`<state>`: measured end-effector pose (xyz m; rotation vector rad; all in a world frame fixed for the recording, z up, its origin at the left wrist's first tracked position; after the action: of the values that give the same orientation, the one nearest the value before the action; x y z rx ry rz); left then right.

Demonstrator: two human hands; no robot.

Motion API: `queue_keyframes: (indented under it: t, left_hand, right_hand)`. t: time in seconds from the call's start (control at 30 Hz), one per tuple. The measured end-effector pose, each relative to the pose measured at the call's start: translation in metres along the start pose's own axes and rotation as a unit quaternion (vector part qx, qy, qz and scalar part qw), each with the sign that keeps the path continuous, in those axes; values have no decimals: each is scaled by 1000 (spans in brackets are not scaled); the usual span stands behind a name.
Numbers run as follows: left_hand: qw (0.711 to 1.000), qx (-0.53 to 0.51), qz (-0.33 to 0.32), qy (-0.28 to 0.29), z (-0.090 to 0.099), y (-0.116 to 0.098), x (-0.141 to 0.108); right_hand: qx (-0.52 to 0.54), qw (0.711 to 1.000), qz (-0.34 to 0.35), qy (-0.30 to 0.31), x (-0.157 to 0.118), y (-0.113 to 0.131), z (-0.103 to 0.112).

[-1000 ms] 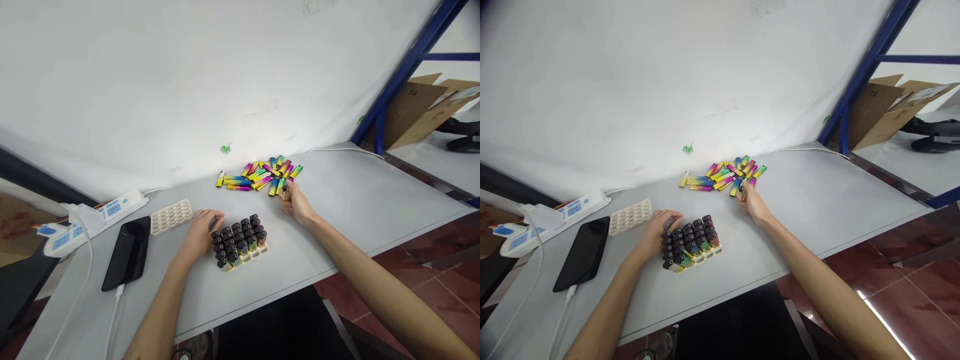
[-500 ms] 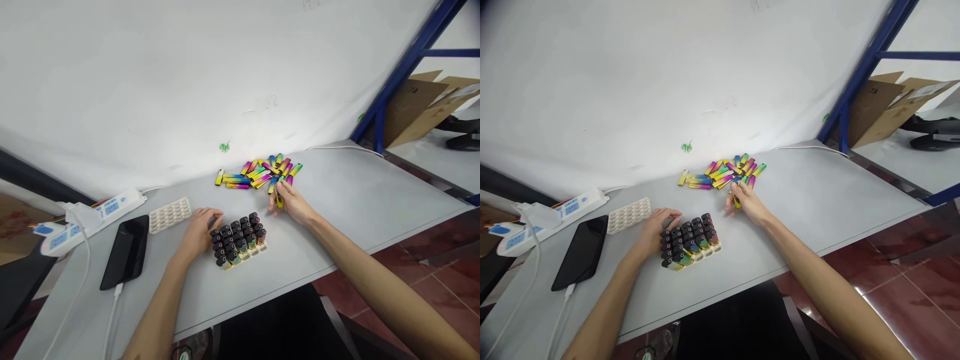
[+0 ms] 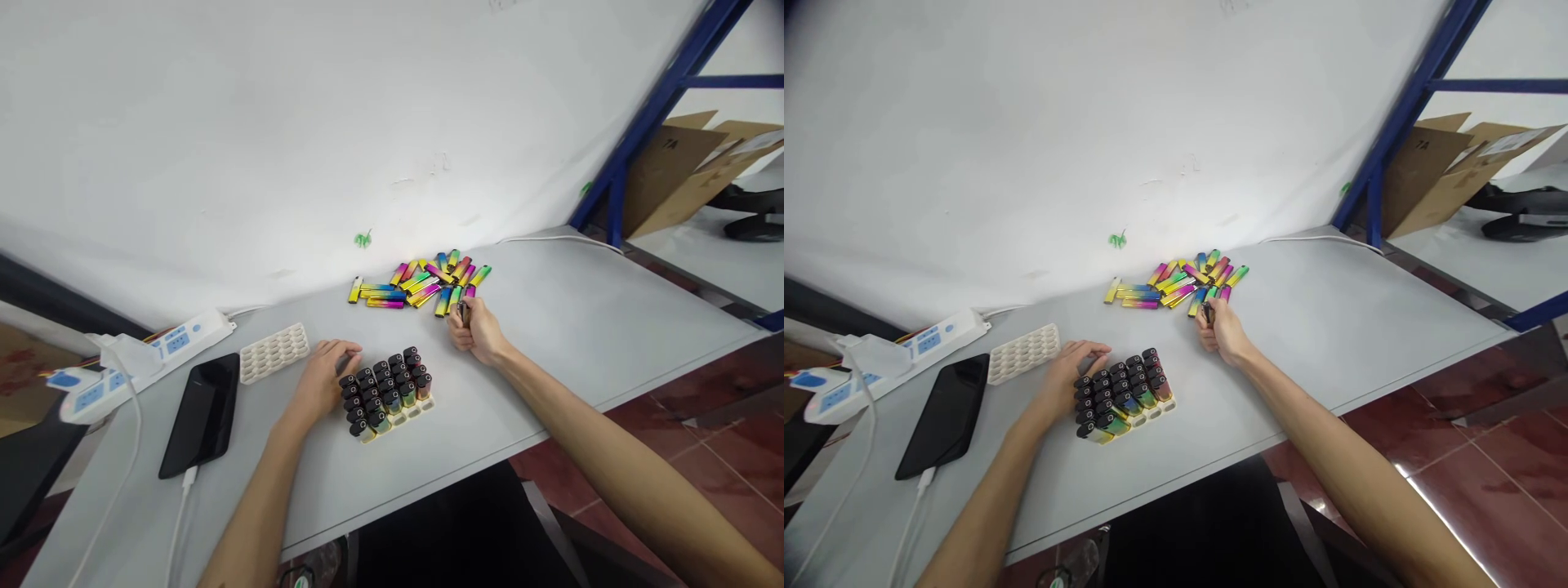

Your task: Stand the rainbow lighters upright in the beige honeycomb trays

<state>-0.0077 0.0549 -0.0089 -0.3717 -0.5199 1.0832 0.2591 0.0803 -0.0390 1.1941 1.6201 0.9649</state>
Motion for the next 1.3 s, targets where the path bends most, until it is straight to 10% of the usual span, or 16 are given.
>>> queue_keyframes:
  t: [0.73, 0.93, 1.3]
  left_hand:
    - [1000, -7, 9, 6, 1, -1, 1]
    - [1000, -2, 5, -3, 3, -3, 1]
    - [1000, -8, -3, -7, 3, -4, 0]
  right_hand:
    - [-22, 999, -11, -34, -1, -1, 1]
    - [-43, 994, 97, -8, 3, 7, 0]
    - [-343, 897, 261, -102, -44, 44, -7]
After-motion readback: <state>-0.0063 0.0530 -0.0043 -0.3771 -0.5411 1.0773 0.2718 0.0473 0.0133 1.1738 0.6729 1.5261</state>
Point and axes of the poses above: each hand's wrist, its own x-axis towards the middle knuckle, its own z-axis out of the back of the hand, y = z × x, the point moved 7 cm from there along x, towards the middle knuckle, and after that the axes turned 1 degree about y, right-handed, at the moved point
